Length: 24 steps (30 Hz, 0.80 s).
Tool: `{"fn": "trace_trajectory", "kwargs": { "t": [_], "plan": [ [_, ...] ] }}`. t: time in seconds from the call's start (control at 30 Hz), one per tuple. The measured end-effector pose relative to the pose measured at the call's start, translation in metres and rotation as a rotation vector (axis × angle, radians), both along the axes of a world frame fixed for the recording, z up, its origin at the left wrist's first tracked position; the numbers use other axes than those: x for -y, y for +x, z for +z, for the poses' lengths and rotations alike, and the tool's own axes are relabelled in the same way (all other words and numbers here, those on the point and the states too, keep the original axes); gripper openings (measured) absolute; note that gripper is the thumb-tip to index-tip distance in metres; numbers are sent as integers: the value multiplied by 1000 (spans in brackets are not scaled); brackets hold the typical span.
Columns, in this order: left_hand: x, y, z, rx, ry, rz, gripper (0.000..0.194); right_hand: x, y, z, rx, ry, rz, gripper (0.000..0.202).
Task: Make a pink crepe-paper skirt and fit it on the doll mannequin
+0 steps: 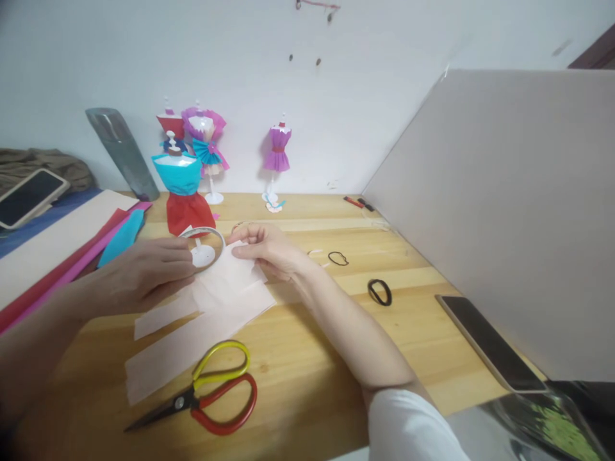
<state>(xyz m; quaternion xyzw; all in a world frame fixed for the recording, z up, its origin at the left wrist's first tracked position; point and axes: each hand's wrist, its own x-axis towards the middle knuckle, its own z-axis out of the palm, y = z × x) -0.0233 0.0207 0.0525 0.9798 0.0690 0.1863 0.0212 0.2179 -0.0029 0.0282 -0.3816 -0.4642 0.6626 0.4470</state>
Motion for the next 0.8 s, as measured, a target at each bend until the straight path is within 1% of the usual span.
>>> {"fn": "trace_trajectory", "kwargs": {
  "t": [0.1, 0.23, 0.33, 0.43, 0.53, 0.6, 0.73, 0.8],
  "plan": [
    [-2, 0, -1, 5, 14, 8, 32, 4, 2, 4, 65, 76, -36, 26],
    [-3, 0, -3, -2, -4, 9, 31, 9, 2, 10, 169, 119, -17, 29],
    [-3, 1, -2, 4, -52, 1, 31, 11, 0, 12, 252, 158, -26, 35],
    [-2, 1, -1, 14, -138, 7, 32, 14, -2, 13, 294, 248, -4, 39],
    [-3, 0, 0, 12, -223, 21, 32, 17, -2, 14, 309, 338, 24, 34],
    [-4, 0, 0, 15, -243, 16, 32, 17, -2, 13, 334, 354, 27, 29],
    [-4, 1, -2, 26, -221, -4, 32, 14, -3, 7, 437, 347, 24, 25],
    [-4, 2, -2, 23, -212, 7, 32, 14, -4, 4, 478, 371, 4, 23]
  ]
}}
